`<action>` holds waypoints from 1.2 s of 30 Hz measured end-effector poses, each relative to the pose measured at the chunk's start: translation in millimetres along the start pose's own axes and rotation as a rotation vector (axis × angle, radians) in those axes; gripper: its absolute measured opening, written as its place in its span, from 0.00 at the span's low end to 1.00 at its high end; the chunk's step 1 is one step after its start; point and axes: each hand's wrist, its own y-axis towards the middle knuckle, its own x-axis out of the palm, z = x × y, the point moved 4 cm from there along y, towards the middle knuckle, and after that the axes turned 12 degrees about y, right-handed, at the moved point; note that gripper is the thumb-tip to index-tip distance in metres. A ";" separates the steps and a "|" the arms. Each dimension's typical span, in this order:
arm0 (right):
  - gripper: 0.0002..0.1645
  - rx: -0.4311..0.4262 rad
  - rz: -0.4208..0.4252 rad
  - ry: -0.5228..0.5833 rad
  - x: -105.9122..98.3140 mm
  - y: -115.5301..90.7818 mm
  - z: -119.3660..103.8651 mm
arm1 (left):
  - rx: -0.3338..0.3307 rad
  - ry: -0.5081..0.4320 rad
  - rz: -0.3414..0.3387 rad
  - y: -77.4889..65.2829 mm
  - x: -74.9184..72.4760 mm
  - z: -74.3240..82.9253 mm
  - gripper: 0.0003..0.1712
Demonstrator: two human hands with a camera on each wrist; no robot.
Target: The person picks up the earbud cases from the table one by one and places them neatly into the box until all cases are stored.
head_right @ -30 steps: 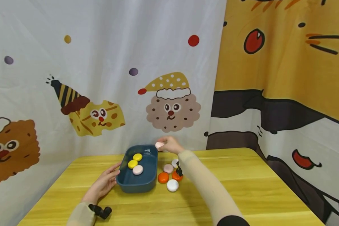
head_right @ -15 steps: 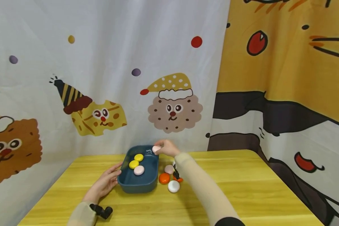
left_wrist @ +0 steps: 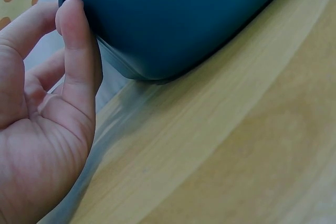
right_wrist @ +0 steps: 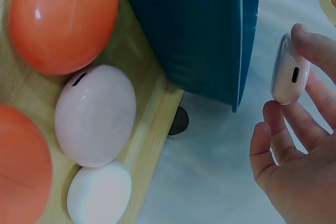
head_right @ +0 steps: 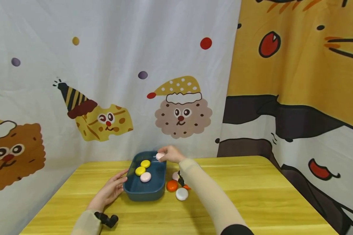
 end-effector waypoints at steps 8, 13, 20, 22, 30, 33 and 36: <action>0.26 -0.044 -0.045 -0.031 8.6 4.1 -6.0 | -0.014 -0.010 0.001 0.4 -0.8 1.1 0.40; 0.30 -0.021 -0.053 -0.051 13.5 7.2 -7.9 | -0.023 0.004 0.010 0.7 -0.5 0.6 0.39; 0.32 -0.001 -0.065 -0.028 17.2 10.2 -16.0 | -0.020 0.005 0.023 0.5 -0.8 0.5 0.38; 0.32 0.005 -0.067 -0.022 17.8 10.2 -17.6 | -0.020 0.004 0.022 0.8 -1.0 0.3 0.39; 0.29 0.035 -0.064 -0.032 19.3 15.6 -15.9 | -0.014 -0.014 0.002 -1.1 1.5 3.1 0.39; 0.28 0.042 -0.068 -0.044 19.5 17.8 -13.4 | -0.013 -0.018 0.001 -0.8 1.2 3.5 0.39; 0.29 0.054 -0.075 -0.056 19.7 19.5 -10.9 | -0.023 -0.014 0.007 0.3 1.0 3.1 0.39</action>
